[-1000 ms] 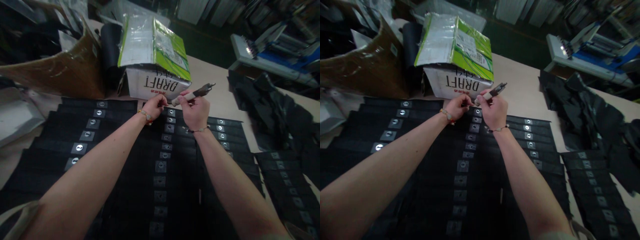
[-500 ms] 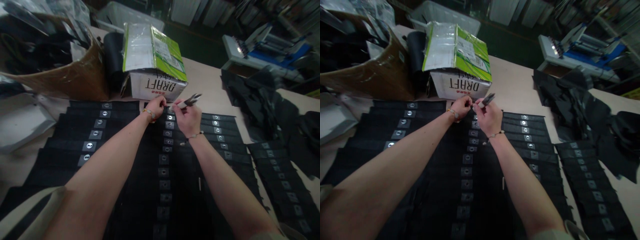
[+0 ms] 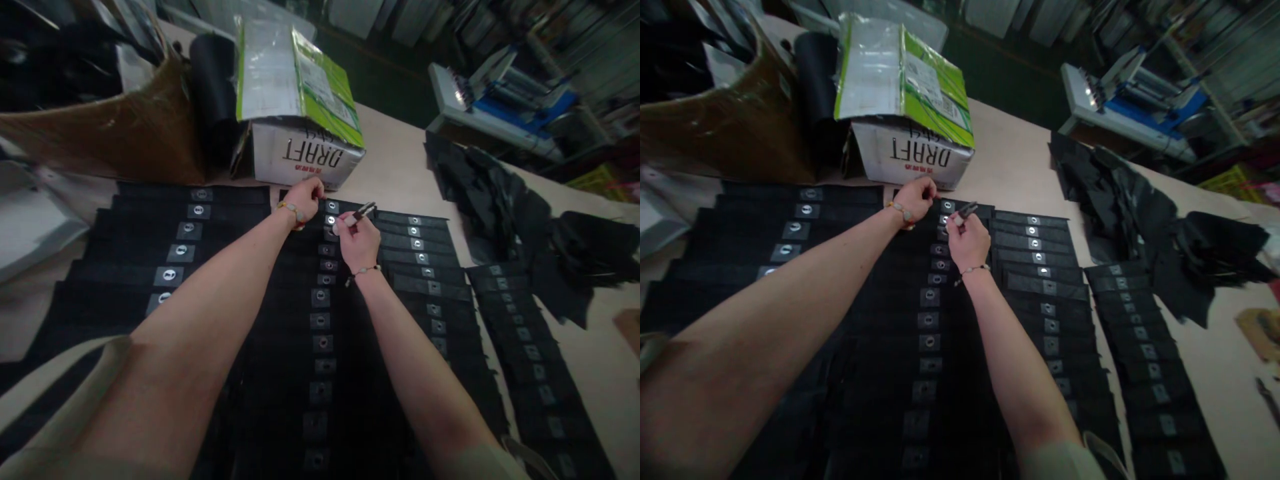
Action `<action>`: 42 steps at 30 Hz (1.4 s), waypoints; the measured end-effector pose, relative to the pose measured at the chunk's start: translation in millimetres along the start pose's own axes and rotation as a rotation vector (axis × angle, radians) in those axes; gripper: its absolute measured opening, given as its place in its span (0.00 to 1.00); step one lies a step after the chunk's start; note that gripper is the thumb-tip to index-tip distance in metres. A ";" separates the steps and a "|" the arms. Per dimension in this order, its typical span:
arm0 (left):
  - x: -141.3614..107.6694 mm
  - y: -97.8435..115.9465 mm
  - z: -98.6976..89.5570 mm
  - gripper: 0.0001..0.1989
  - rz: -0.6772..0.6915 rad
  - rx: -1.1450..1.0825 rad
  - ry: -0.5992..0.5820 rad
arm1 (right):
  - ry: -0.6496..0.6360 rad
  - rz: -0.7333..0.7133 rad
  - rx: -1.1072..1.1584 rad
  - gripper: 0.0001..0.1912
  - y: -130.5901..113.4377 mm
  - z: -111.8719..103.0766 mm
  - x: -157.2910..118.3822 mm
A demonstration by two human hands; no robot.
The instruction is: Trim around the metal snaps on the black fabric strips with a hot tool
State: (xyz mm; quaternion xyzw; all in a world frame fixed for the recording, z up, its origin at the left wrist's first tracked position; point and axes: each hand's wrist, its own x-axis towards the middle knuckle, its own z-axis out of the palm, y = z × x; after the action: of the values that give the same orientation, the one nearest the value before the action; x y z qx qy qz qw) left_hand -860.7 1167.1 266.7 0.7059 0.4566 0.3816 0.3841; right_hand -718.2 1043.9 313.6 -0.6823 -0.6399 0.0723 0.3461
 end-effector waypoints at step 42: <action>-153.2 30.0 -24.0 0.34 0.136 0.767 -0.313 | 0.174 0.043 0.085 0.18 -37.8 -40.7 -86.2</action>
State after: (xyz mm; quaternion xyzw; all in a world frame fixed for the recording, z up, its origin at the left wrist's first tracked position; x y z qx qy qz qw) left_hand -916.2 1019.5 274.5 0.8759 0.4540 0.0966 0.1318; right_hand -742.0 946.7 335.7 -0.6844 -0.5888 0.0472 0.4275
